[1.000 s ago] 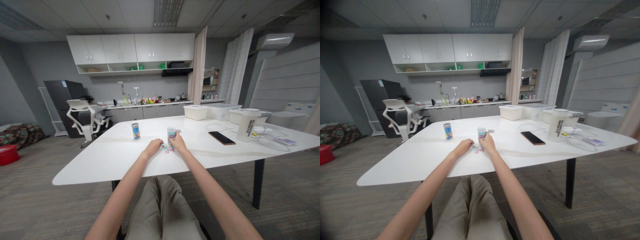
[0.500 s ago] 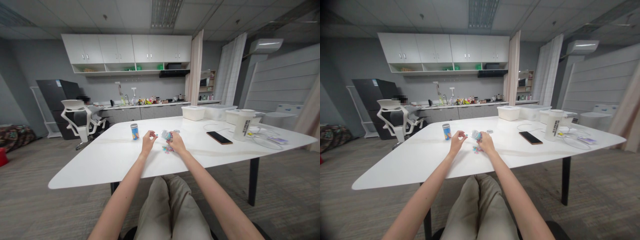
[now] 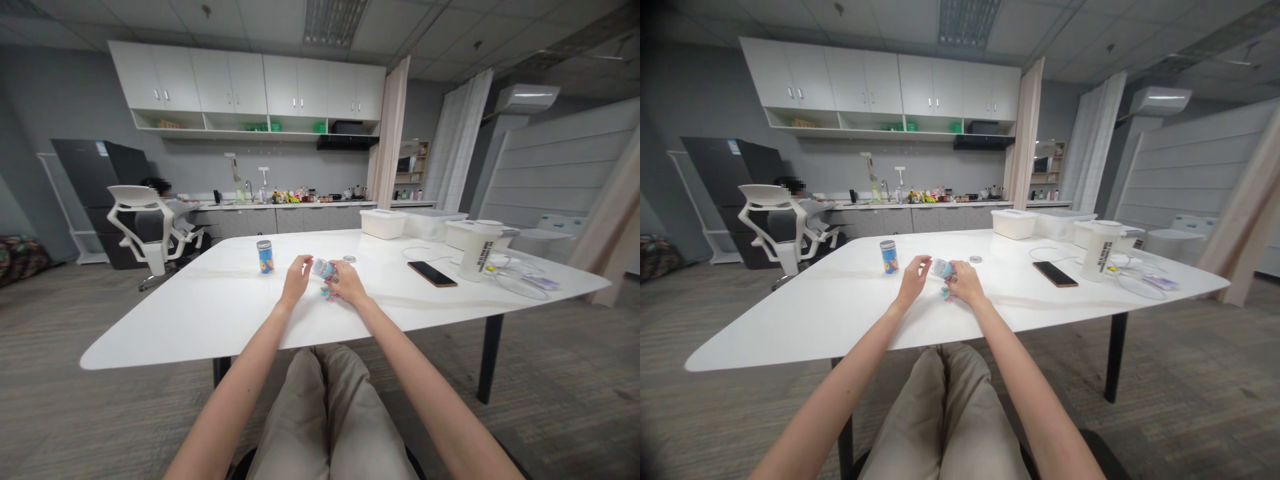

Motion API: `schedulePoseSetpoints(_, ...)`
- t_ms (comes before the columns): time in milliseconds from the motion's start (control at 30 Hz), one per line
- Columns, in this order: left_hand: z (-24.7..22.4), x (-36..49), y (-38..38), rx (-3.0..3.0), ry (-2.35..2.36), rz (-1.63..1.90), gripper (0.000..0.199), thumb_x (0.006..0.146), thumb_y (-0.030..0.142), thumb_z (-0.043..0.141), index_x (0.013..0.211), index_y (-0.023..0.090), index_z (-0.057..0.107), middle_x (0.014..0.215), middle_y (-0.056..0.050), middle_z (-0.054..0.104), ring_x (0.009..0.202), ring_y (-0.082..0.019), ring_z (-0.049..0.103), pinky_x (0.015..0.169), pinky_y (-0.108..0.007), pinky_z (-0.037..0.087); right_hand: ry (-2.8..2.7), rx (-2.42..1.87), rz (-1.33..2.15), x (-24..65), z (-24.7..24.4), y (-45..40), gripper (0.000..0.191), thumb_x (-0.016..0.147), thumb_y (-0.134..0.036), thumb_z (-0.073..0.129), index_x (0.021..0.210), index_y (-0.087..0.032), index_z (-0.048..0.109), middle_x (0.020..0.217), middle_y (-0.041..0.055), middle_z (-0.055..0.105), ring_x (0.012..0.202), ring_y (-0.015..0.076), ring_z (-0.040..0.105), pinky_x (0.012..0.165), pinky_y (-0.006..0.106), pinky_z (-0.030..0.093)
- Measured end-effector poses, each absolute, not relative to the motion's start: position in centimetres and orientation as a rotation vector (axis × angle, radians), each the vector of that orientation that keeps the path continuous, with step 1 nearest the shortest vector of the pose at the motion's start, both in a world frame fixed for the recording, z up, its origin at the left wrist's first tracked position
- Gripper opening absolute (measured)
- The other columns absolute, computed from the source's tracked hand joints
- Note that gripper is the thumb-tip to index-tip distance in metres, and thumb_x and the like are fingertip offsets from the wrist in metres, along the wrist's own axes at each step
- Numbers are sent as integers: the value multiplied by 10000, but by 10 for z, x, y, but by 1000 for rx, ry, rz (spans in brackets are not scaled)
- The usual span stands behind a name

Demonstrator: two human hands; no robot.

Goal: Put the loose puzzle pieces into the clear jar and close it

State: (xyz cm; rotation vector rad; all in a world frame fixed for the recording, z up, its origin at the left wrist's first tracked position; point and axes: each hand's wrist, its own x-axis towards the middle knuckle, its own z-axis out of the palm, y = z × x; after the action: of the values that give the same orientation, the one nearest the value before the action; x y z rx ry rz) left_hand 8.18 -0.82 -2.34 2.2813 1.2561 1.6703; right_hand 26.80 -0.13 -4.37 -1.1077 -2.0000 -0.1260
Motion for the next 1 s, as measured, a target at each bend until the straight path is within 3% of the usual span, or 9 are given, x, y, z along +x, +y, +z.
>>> schedulePoseSetpoints(100, -28, 80, -3, 2249, 1391, 1673, 184, 908, 161, 418, 1030, 164, 556, 995, -98, 649, 946, -195, 625, 864, -333, 500, -1929, -1161, -103, 269, -46, 2, 474, 750, -256, 670, 1192, -184, 516, 1157, 100, 623, 1076, 258, 562, 939, 402, 435)
schedulePoseSetpoints(200, -38, 79, -1, 2385, 1464, 1282, 196, 865, 144, 465, 1015, 148, 591, 936, -94, 683, 902, -208, 648, 869, -348, 503, -1824, -1258, -61, 270, -48, 6, 494, 758, -308, 673, 1194, -153, 503, 1146, 121, 621, 1073, 267, 567, 928, 398, 443)
schedulePoseSetpoints(367, -52, 83, -2, 2585, 1239, 765, 233, 854, 210, 539, 1067, 189, 631, 1131, -71, 701, 1058, -211, 641, 973, -337, 467, -1723, -1367, 7, 271, -51, 11, 490, 770, -351, 659, 1181, -136, 499, 1104, 138, 631, 1040, 269, 580, 900, 387, 454)
schedulePoseSetpoints(667, -55, 82, 3, 2428, 1098, 872, 138, 777, 190, 591, 908, 173, 632, 925, -53, 713, 882, -181, 645, 847, -319, 515, -1696, -1348, 58, 273, -56, 14, 444, 769, -373, 663, 1133, -179, 498, 1024, 93, 645, 970, 237, 605, 855, 357, 469)
schedulePoseSetpoints(1000, -58, 77, 10, 2230, 1059, 961, 230, 719, 196, 655, 940, 171, 598, 810, -18, 684, 739, -138, 627, 735, -283, 518, -1707, -1351, 126, 271, -52, 11, 450, 780, -390, 654, 1134, -157, 502, 1038, 124, 661, 969, 245, 613, 850, 369, 474)
